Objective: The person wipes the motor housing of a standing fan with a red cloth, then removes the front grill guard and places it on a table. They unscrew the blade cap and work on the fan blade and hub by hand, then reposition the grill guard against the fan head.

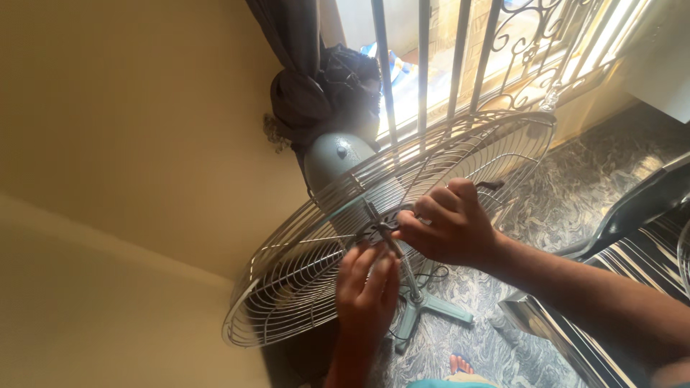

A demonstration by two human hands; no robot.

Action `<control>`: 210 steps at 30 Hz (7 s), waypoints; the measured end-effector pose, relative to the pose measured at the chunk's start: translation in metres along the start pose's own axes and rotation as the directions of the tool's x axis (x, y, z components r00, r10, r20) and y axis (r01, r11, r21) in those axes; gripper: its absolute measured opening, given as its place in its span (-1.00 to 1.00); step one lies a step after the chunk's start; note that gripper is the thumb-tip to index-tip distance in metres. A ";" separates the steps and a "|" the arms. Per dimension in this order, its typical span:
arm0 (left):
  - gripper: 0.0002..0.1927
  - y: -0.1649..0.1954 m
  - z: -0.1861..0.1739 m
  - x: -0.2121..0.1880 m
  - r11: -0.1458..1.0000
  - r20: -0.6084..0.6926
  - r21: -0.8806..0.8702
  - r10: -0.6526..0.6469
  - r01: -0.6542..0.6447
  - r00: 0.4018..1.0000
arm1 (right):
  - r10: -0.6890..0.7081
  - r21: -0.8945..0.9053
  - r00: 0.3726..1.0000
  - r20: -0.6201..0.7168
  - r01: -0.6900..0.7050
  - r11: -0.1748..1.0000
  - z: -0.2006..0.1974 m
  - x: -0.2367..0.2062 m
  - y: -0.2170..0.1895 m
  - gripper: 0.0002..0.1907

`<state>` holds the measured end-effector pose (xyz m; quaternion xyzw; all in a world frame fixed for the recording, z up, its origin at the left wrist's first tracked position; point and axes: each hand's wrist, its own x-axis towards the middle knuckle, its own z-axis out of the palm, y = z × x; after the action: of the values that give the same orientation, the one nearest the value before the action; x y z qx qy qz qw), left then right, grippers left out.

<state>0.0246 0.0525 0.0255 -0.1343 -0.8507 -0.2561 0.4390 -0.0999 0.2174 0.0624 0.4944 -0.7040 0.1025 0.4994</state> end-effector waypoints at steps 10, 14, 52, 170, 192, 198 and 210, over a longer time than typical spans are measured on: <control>-0.70 0.036 -0.111 0.065 0.872 -0.267 0.480 0.253 -0.099 0.930 | 0.111 0.073 0.993 0.030 -0.113 0.991 0.008 -0.014 -0.008 -0.67; -0.61 0.038 -0.123 0.092 0.830 -0.137 0.557 0.071 0.017 0.988 | 0.094 0.058 0.994 0.062 -0.097 0.994 0.018 -0.021 -0.011 -0.66; -0.82 0.031 -0.109 0.081 0.842 -0.221 0.526 0.003 0.117 0.975 | 0.383 0.332 0.915 0.125 -0.403 0.853 0.035 -0.052 -0.053 -0.55; -0.61 -0.025 -0.159 -0.075 0.877 -0.095 0.108 -0.460 0.469 0.883 | 0.406 -0.275 0.859 0.313 -0.327 0.904 0.040 -0.101 -0.090 -0.64; -0.20 0.005 -0.097 -0.106 0.831 -0.348 0.128 -0.473 0.541 0.809 | 0.288 0.288 0.188 0.939 0.029 -0.957 0.068 -0.105 -0.154 -0.79; -0.57 0.027 -0.080 -0.102 0.855 -0.319 0.444 -0.129 0.268 0.939 | 0.606 0.193 0.526 0.596 -0.827 0.528 0.065 -0.139 -0.124 -0.85; -0.73 0.042 -0.043 -0.085 0.946 -0.097 0.103 -0.297 0.307 0.950 | 0.403 -0.088 0.851 0.336 -0.398 0.913 0.056 -0.115 -0.077 -0.50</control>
<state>0.1215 0.0634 -0.0095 0.0339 -0.8563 -0.2754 0.4356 -0.0707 0.2123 -0.0839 0.3433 -0.8690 0.1100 0.3390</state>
